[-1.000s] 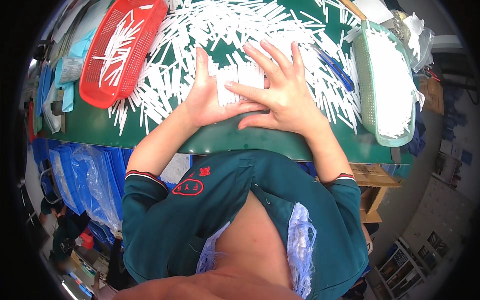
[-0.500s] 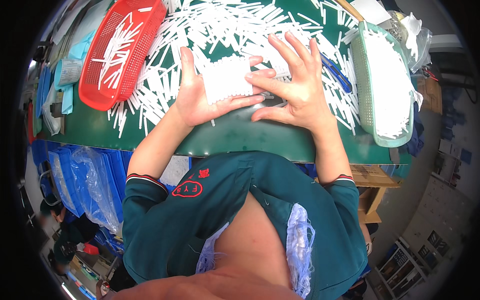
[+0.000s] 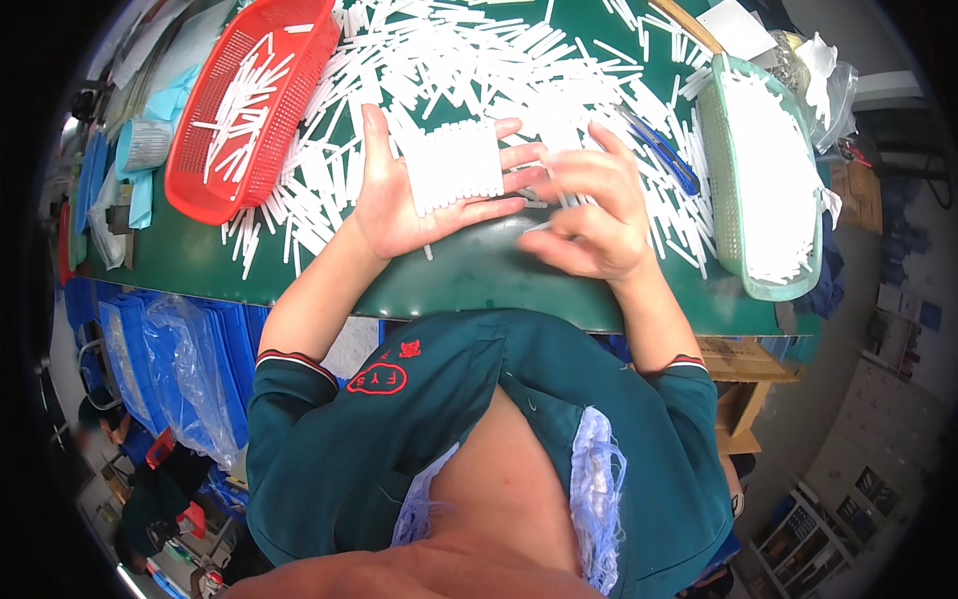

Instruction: The person sorts and aligns small white plastic components on a table by hand.

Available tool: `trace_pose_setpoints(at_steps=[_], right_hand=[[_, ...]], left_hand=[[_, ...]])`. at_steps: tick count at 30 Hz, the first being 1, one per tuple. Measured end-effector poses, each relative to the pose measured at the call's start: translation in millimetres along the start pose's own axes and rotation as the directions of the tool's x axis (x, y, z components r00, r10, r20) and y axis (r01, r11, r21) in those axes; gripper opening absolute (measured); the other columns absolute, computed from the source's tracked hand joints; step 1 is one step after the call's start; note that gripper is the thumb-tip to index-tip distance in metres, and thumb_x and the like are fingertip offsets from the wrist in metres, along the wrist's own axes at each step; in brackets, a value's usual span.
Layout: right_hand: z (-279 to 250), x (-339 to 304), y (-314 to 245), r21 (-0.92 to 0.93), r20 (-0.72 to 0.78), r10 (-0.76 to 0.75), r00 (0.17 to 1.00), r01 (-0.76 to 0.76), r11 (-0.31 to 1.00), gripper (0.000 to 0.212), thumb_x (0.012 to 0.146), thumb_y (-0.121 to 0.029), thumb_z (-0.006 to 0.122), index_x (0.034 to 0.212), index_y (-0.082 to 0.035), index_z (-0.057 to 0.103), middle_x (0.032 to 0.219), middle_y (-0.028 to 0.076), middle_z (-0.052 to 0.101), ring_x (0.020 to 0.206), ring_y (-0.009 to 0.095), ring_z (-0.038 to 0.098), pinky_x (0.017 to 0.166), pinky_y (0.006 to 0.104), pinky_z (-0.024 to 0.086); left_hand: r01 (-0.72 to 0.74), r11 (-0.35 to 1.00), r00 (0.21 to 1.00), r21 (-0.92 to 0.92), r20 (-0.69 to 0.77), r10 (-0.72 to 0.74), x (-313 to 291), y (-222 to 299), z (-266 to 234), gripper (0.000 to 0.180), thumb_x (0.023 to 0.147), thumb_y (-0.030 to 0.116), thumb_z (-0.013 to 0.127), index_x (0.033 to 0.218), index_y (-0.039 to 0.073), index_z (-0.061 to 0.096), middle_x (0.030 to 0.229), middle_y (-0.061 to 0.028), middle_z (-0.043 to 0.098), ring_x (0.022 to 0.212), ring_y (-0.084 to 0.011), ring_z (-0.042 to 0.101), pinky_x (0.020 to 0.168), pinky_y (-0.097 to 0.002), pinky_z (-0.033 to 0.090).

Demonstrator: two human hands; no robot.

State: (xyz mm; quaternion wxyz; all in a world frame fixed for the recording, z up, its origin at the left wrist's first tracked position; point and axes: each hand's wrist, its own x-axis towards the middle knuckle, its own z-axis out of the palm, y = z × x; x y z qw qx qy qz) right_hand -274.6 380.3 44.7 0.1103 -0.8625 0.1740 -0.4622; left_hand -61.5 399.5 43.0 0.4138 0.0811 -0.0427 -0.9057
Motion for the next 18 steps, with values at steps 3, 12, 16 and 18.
trace_pose_setpoints(at_steps=[3,12,16,18], right_hand=[[-8,-6,-2,0.148,-0.189,0.075,0.979,-0.047,0.988,0.019,0.074,0.001,0.059,0.064,-0.007,0.044,0.063,0.006,0.057,0.059,0.021,0.058,0.075,0.045,0.05],[-4,-9,0,0.242,-0.176,0.115,0.978,-0.07,0.968,0.016,0.075,0.001,0.063,0.07,-0.004,0.049,0.052,0.002,0.049,0.045,0.016,0.05,0.054,0.0312,0.051],[13,7,-2,0.012,-0.289,0.088,0.953,-0.088,0.996,0.026,0.07,-0.016,0.075,0.087,-0.003,0.06,0.052,0.0,0.047,0.054,0.015,0.05,0.075,0.0394,0.049],[5,4,-2,0.008,-0.171,0.095,0.981,-0.095,0.995,0.033,0.068,-0.021,0.076,0.092,-0.005,0.061,0.054,0.0,0.048,0.057,0.015,0.051,0.08,0.0421,0.046]], left_hand=[[-0.016,0.999,1.0,0.04,-0.004,0.016,0,1,-1,0.121,0.059,0.089,0.018,0.137,-0.003,0.02,0.138,-0.0258,0.028,0.127,-0.0382,0.032,0.103,-0.0492,0.029],[-0.047,0.998,0.999,0.047,0.014,0.046,0,4,-3,0.122,0.059,0.089,0.021,0.137,-0.004,0.02,0.139,-0.0257,0.028,0.128,-0.0381,0.031,0.104,-0.0481,0.028],[-0.045,0.997,0.999,0.055,0.008,0.044,1,4,-3,0.122,0.059,0.089,0.022,0.137,-0.004,0.02,0.139,-0.0256,0.028,0.128,-0.0381,0.031,0.104,-0.0483,0.028],[-0.046,0.997,0.999,0.057,0.005,0.046,1,4,-4,0.122,0.059,0.089,0.022,0.137,-0.004,0.02,0.139,-0.0256,0.028,0.127,-0.0382,0.031,0.104,-0.0484,0.027]])
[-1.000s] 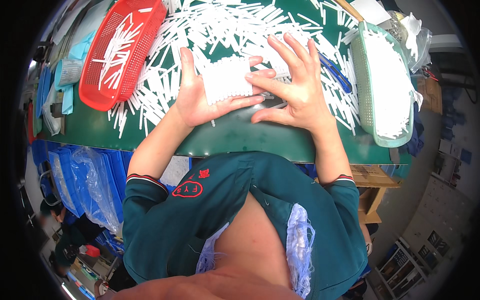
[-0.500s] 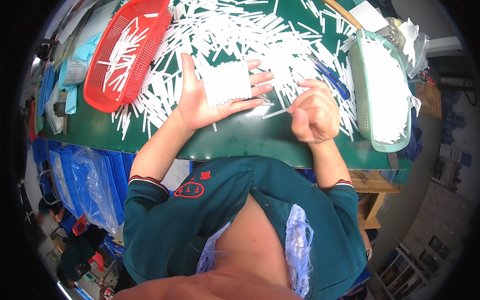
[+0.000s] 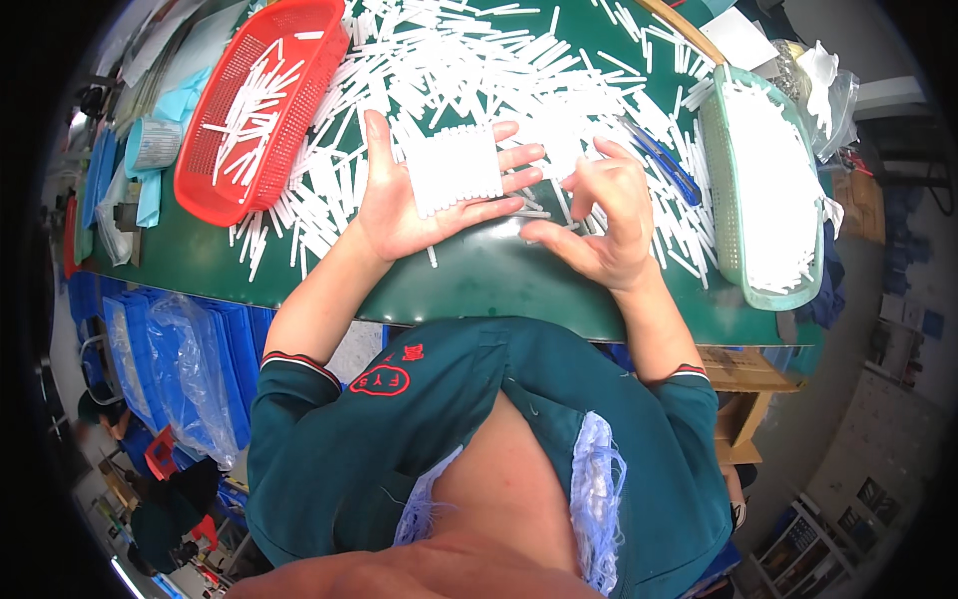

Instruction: The person sorts and aligns small white plastic components on a table by hand.

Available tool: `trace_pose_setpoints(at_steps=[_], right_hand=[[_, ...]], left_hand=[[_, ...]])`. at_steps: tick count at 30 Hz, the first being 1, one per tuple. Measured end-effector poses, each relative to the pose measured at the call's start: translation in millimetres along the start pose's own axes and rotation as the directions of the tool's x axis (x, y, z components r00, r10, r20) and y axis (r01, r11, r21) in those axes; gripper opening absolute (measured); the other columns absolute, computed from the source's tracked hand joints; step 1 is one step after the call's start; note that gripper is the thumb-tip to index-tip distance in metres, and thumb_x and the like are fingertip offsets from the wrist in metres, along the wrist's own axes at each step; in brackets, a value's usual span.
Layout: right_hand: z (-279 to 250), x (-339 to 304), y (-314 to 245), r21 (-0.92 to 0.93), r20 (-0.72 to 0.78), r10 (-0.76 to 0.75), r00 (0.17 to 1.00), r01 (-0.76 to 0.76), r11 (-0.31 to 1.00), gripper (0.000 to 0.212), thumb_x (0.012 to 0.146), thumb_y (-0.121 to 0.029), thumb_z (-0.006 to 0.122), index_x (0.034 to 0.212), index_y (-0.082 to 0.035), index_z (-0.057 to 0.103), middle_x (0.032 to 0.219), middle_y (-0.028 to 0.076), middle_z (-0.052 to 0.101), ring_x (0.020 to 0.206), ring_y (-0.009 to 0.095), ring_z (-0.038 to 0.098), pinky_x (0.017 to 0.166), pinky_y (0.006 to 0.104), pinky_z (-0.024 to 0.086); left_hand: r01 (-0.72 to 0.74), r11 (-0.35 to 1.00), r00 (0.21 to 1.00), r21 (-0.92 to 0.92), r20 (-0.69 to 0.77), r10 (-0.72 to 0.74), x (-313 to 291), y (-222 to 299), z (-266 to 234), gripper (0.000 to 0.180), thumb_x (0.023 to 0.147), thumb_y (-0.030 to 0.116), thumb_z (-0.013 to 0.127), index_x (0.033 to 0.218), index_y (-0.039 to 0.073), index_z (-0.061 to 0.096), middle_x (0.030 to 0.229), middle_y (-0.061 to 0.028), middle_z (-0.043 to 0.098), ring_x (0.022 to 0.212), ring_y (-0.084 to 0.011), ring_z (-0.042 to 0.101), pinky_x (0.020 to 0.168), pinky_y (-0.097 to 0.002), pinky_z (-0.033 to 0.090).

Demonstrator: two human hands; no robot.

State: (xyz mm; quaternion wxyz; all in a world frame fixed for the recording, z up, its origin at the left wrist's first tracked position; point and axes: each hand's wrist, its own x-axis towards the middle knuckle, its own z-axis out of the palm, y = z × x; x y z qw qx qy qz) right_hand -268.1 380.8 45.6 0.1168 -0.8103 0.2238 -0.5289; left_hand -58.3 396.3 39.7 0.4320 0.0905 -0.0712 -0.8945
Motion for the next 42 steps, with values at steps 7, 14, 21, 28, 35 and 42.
trace_pose_setpoints(at_steps=[7,14,21,28,35,42], right_hand=[[-2,0,0,-0.044,0.188,-0.017,0.982,0.025,0.999,0.027,0.06,-0.022,0.078,0.082,-0.012,0.065,0.068,-0.001,0.058,0.073,0.018,0.056,0.091,0.0443,0.039],[3,6,-4,0.0,0.349,-0.093,0.933,0.099,0.995,0.032,0.061,-0.03,0.077,0.084,-0.012,0.064,0.082,-0.001,0.065,0.087,0.02,0.061,0.092,0.0425,0.039],[3,4,-10,0.095,0.388,-0.138,0.911,0.109,0.989,0.044,0.062,-0.043,0.073,0.088,-0.009,0.065,0.092,0.004,0.067,0.086,0.02,0.063,0.09,0.0395,0.043],[11,8,-16,0.018,0.533,-0.141,0.834,0.156,0.988,0.056,0.063,-0.051,0.069,0.101,-0.01,0.064,0.106,0.004,0.063,0.102,0.02,0.059,0.096,0.044,0.038],[7,9,-13,-0.046,0.568,-0.087,0.819,0.137,0.99,0.062,0.063,-0.057,0.064,0.105,-0.011,0.065,0.106,0.006,0.064,0.104,0.022,0.059,0.1,0.0452,0.031],[2,10,-7,-0.082,0.545,-0.062,0.836,0.127,0.988,0.057,0.064,-0.055,0.065,0.101,-0.012,0.065,0.102,0.005,0.065,0.102,0.022,0.06,0.101,0.0447,0.031]], left_hand=[[0.003,1.0,1.0,-0.015,0.0,-0.003,0,-1,1,0.121,0.06,0.089,0.021,0.137,-0.003,0.02,0.138,-0.0251,0.029,0.127,-0.0371,0.033,0.104,-0.0481,0.028],[0.032,0.997,0.997,-0.07,0.068,-0.027,1,-1,-7,0.122,0.058,0.089,0.031,0.141,0.002,0.011,0.144,-0.0232,0.018,0.131,-0.0374,0.025,0.105,-0.047,0.026],[0.032,0.999,0.997,-0.018,0.072,-0.031,2,-5,-7,0.121,0.06,0.089,0.026,0.14,0.0,0.011,0.143,-0.0247,0.017,0.13,-0.0368,0.027,0.105,-0.046,0.027],[-0.018,0.999,0.999,0.048,0.043,0.016,2,-12,-4,0.119,0.064,0.087,0.02,0.138,-0.005,0.013,0.14,-0.0254,0.023,0.13,-0.0356,0.026,0.106,-0.0448,0.025],[-0.003,0.999,0.999,0.042,-0.053,0.005,0,-11,1,0.12,0.06,0.09,0.017,0.137,-0.002,0.024,0.137,-0.0205,0.034,0.126,-0.0338,0.035,0.104,-0.0439,0.028],[-0.014,0.999,1.0,0.028,-0.015,0.015,1,-7,-2,0.121,0.06,0.09,0.017,0.137,-0.004,0.022,0.138,-0.0206,0.032,0.124,-0.0307,0.038,0.103,-0.041,0.031]])
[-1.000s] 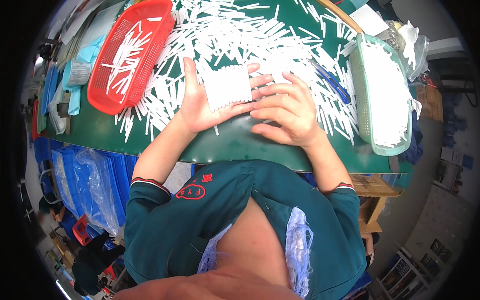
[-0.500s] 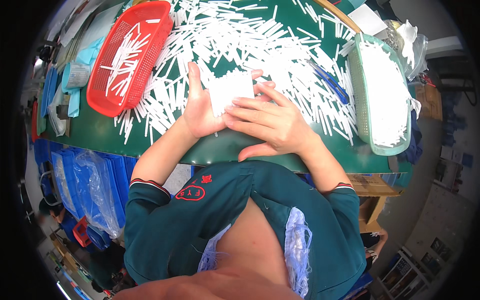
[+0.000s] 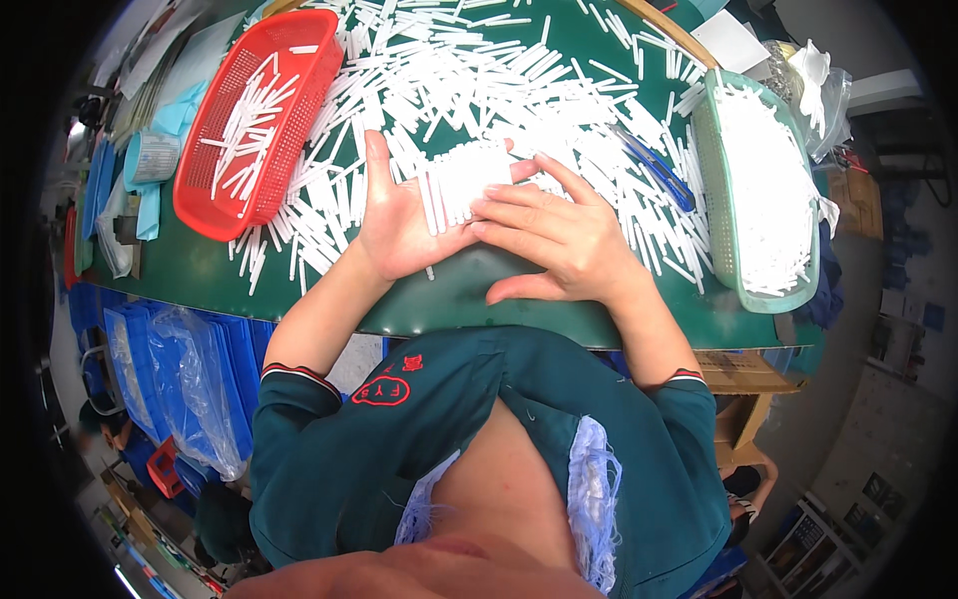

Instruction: The person sorts and aligns small white plastic components on a table by hand.

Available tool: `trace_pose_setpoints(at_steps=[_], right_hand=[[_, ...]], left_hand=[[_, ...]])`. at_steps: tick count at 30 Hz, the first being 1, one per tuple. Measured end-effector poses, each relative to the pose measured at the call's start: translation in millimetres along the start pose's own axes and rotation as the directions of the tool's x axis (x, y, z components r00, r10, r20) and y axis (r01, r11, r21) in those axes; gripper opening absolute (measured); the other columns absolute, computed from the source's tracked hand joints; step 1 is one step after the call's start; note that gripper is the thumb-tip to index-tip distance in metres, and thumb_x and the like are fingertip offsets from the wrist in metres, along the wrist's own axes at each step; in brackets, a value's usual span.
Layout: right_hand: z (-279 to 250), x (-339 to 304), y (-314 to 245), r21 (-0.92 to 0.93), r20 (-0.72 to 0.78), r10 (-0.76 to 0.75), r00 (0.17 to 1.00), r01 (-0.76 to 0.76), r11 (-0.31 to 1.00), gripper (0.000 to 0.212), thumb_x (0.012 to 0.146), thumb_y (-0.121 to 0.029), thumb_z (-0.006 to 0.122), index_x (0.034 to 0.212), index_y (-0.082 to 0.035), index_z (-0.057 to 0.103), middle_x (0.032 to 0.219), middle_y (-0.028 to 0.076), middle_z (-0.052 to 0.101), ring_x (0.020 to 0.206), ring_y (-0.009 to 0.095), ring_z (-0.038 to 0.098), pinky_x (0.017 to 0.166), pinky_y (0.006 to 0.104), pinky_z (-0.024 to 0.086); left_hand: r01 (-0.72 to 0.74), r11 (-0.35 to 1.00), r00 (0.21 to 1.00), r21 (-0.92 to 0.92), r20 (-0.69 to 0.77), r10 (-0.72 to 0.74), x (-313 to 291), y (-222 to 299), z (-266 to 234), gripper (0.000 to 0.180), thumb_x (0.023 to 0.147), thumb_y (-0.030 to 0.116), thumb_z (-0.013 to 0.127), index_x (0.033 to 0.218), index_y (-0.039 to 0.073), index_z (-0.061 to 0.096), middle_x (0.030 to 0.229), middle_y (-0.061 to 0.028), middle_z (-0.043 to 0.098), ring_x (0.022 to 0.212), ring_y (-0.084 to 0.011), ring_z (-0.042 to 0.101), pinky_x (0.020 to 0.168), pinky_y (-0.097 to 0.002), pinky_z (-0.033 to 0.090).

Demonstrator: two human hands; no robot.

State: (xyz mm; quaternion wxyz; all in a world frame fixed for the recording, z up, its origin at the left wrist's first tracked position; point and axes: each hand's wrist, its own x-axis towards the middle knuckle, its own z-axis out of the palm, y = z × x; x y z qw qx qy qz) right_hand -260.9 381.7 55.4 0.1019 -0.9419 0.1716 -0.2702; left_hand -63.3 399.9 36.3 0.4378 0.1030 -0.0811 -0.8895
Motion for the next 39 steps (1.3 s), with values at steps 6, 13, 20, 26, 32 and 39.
trace_pose_setpoints(at_steps=[6,13,20,26,32,39], right_hand=[[-3,2,1,-0.013,-0.044,-0.018,0.999,0.017,1.0,0.05,0.064,-0.048,0.07,0.098,-0.011,0.066,0.1,0.004,0.065,0.097,0.02,0.062,0.096,0.0436,0.038],[-3,3,-1,0.034,-0.094,-0.069,0.993,0.072,0.997,0.051,0.065,-0.049,0.069,0.098,-0.01,0.066,0.1,0.005,0.065,0.097,0.021,0.061,0.093,0.0437,0.041],[8,4,-12,0.078,-0.002,-0.096,0.995,0.096,0.992,0.057,0.064,-0.052,0.067,0.105,-0.011,0.063,0.11,0.004,0.061,0.106,0.021,0.056,0.097,0.0473,0.036],[13,7,-16,0.037,0.098,-0.051,0.994,0.048,0.998,0.06,0.065,-0.056,0.063,0.109,-0.015,0.063,0.114,0.004,0.06,0.11,0.021,0.055,0.103,0.05,0.025],[7,1,-12,0.061,0.013,-0.089,0.996,0.088,0.994,0.056,0.063,-0.05,0.068,0.105,-0.013,0.064,0.113,0.005,0.06,0.108,0.02,0.056,0.097,0.0487,0.035],[3,3,-8,0.101,0.0,-0.059,0.998,0.058,0.993,0.056,0.063,-0.047,0.07,0.105,-0.011,0.063,0.112,0.007,0.06,0.108,0.025,0.055,0.091,0.0411,0.043]], left_hand=[[0.062,0.965,0.982,-0.255,0.19,-0.013,0,1,-12,0.122,0.06,0.088,0.027,0.139,-0.003,0.011,0.143,-0.0234,0.021,0.128,-0.0354,0.031,0.103,-0.0443,0.031],[0.003,0.999,0.998,-0.032,0.058,-0.001,-1,2,-1,0.123,0.06,0.09,0.019,0.137,-0.007,0.02,0.138,-0.0204,0.032,0.124,-0.0316,0.038,0.102,-0.0417,0.031],[-0.033,0.999,0.997,0.025,0.076,0.031,2,-1,-2,0.122,0.062,0.089,0.02,0.138,-0.007,0.013,0.14,-0.0267,0.024,0.129,-0.0369,0.029,0.106,-0.046,0.025],[-0.02,0.999,0.999,0.037,0.032,0.019,3,-4,1,0.122,0.062,0.089,0.016,0.137,-0.007,0.018,0.139,-0.0247,0.028,0.129,-0.0347,0.03,0.107,-0.0433,0.024],[-0.02,1.0,0.996,-0.008,0.081,0.021,2,-2,-1,0.12,0.064,0.087,0.019,0.137,-0.007,0.016,0.14,-0.0276,0.022,0.131,-0.0366,0.025,0.108,-0.0448,0.022],[-0.011,0.998,0.995,-0.064,0.101,0.017,2,-3,-3,0.119,0.064,0.088,0.019,0.137,-0.006,0.017,0.14,-0.0278,0.023,0.129,-0.0378,0.028,0.106,-0.0464,0.025]])
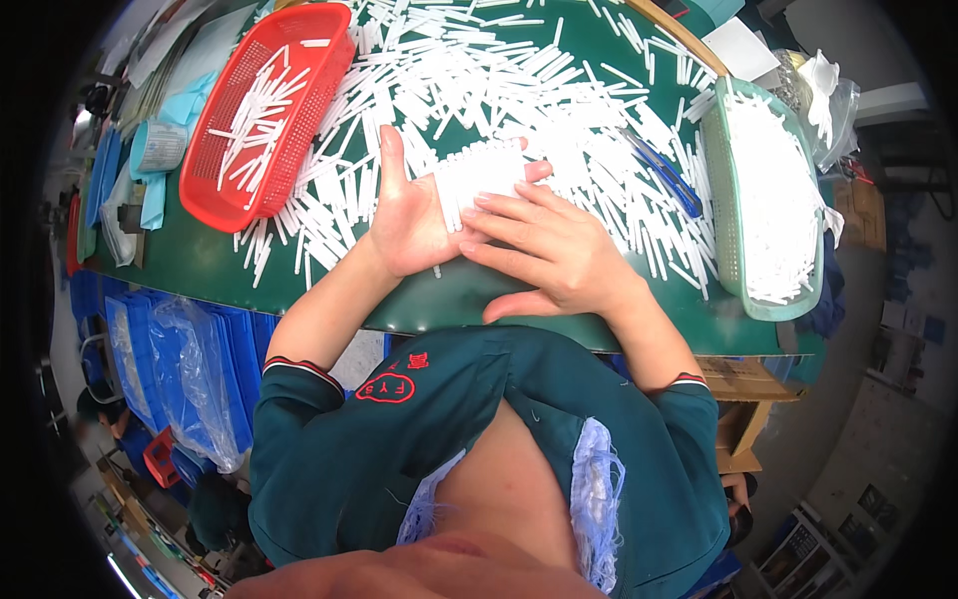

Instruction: The person sorts and aligns small white plastic components on a table by hand.

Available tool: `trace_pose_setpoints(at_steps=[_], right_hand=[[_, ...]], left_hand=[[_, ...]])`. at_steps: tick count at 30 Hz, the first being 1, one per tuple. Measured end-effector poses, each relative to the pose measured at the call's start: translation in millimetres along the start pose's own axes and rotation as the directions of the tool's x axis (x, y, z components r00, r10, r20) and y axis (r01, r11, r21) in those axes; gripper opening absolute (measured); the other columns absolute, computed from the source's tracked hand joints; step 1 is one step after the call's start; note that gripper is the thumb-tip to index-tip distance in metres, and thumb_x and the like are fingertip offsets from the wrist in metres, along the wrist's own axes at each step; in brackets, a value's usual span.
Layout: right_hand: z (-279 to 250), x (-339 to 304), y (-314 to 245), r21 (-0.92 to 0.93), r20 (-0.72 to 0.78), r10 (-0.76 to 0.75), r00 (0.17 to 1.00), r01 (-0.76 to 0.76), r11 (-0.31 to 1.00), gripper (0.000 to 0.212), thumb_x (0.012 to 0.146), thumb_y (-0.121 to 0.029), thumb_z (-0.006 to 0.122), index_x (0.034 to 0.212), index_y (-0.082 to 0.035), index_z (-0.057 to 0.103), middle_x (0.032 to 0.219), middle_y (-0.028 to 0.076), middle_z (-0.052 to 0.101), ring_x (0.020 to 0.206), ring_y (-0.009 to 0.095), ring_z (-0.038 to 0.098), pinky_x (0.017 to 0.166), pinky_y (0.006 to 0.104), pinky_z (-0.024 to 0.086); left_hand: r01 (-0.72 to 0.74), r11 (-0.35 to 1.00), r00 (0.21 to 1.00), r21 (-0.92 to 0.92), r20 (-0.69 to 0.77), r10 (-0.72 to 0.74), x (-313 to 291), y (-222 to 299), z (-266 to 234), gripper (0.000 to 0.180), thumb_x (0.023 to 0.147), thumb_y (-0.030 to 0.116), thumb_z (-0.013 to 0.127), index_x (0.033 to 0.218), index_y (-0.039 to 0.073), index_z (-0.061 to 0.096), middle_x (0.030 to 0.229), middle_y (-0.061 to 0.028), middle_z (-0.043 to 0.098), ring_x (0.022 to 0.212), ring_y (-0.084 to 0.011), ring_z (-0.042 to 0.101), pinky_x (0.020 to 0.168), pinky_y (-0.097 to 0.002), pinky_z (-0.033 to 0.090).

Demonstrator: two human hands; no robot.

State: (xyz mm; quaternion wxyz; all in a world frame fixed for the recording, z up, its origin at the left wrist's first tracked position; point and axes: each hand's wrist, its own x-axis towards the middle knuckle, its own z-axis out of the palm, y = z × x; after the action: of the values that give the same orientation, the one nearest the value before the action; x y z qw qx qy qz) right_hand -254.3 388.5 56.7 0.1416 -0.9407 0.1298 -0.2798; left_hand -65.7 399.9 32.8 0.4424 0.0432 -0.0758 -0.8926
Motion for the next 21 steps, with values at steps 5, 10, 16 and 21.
trace_pose_setpoints(at_steps=[5,10,16,21], right_hand=[[13,1,-1,0.063,0.074,-0.014,0.997,0.01,0.998,0.061,0.062,-0.048,0.07,0.109,-0.011,0.062,0.118,0.009,0.057,0.111,0.029,0.053,0.091,0.0458,0.041],[21,5,-8,0.086,0.085,-0.021,0.996,0.014,0.996,0.059,0.063,-0.047,0.07,0.109,-0.011,0.062,0.119,0.009,0.056,0.112,0.027,0.052,0.092,0.045,0.041],[16,2,-3,0.025,0.109,-0.002,0.994,-0.001,1.0,0.057,0.066,-0.045,0.069,0.112,-0.011,0.059,0.12,0.008,0.055,0.112,0.025,0.052,0.093,0.0423,0.042],[3,2,0,-0.022,0.058,-0.017,0.998,0.018,1.0,0.054,0.067,-0.044,0.068,0.107,-0.008,0.062,0.113,0.008,0.059,0.107,0.023,0.056,0.09,0.0392,0.045]], left_hand=[[0.012,0.999,0.998,0.052,-0.066,-0.009,2,-4,2,0.117,0.064,0.088,0.018,0.137,-0.003,0.019,0.138,-0.0274,0.027,0.128,-0.0385,0.029,0.106,-0.0478,0.025],[0.074,0.995,0.988,0.074,-0.138,-0.063,2,-7,7,0.117,0.062,0.089,0.01,0.138,0.001,0.024,0.136,-0.0223,0.034,0.126,-0.0333,0.034,0.105,-0.0449,0.027],[0.059,0.991,0.99,0.121,-0.134,-0.042,2,-5,6,0.117,0.062,0.089,0.01,0.137,0.0,0.024,0.136,-0.0226,0.034,0.126,-0.0344,0.034,0.104,-0.0454,0.029],[-0.008,0.998,0.995,0.062,-0.095,0.014,2,-3,2,0.117,0.063,0.088,0.02,0.138,-0.001,0.018,0.139,-0.0284,0.024,0.129,-0.0404,0.028,0.106,-0.0481,0.023]])
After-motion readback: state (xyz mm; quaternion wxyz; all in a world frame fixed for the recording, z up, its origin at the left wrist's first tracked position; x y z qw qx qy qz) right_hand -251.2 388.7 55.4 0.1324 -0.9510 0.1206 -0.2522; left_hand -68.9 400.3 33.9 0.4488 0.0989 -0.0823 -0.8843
